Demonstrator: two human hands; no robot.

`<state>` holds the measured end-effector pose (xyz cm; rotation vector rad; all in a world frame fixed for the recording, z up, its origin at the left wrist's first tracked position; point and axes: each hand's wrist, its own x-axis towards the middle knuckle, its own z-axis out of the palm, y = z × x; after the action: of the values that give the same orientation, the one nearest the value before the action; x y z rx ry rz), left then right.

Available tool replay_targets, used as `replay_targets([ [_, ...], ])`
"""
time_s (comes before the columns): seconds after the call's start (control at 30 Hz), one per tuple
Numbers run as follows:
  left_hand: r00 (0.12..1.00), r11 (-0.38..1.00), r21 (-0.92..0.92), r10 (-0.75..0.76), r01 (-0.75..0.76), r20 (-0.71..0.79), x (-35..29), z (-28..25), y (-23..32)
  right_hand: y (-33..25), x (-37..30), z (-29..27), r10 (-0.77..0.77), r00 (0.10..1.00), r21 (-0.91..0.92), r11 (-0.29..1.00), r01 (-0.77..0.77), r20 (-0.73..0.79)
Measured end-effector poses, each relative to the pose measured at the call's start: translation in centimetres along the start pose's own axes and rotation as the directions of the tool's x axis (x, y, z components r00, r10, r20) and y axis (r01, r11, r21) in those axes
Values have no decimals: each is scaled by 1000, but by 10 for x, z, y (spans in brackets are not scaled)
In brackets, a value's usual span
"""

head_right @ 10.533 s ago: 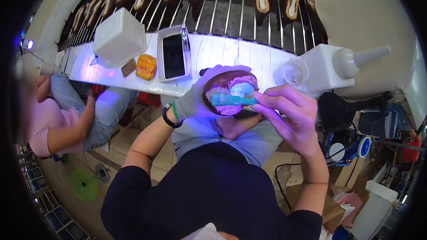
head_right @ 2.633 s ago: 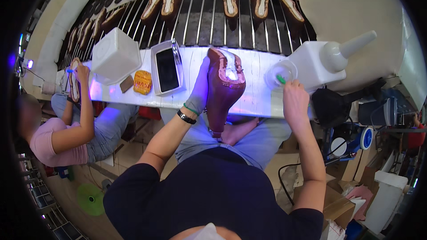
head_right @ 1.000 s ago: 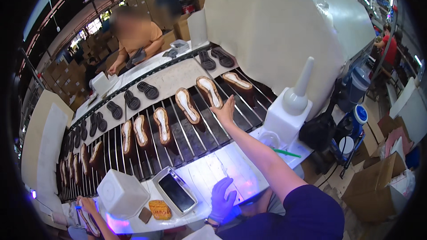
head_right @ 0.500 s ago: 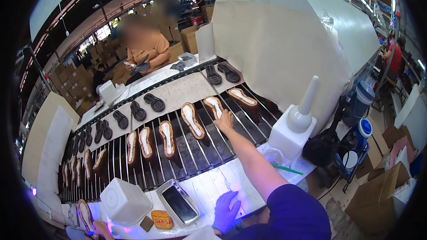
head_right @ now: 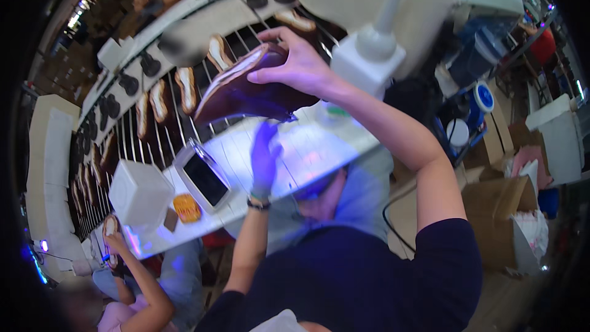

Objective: Apply glue to the edges of shoe uppers and soles using a brush.

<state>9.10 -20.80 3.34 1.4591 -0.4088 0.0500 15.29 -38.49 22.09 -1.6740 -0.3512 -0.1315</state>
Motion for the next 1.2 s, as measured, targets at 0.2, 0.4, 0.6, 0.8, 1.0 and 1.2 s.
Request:
replay_targets([
  [0.2, 891, 974, -173, 53, -145, -450, -49, 39, 37, 31, -108, -61, -81, 985, -630, 776, -32, -150],
  [0.4, 889, 995, 73, -29, 70, -457, -59, 17, 38, 68, -149, -54, 211, 966, -986, 42, -163, -150],
  [0.6, 927, 911, 396, 46, 113, -372, -73, 5, 38, 64, -138, -48, 209, 977, -997, -79, -17, -33],
  [0.8, 902, 872, 470, 83, 140, -423, -93, 8, 16, 61, -139, -53, 179, 983, -998, -56, -20, -30],
  [1.0, 906, 809, 580, 170, 96, -386, -111, 12, 16, 76, -133, -41, 143, 986, -996, -43, -82, -88],
  [1.2, 899, 810, 584, 211, 59, -383, -107, 18, 12, 77, -138, -55, 196, 971, -961, 213, -174, -133],
])
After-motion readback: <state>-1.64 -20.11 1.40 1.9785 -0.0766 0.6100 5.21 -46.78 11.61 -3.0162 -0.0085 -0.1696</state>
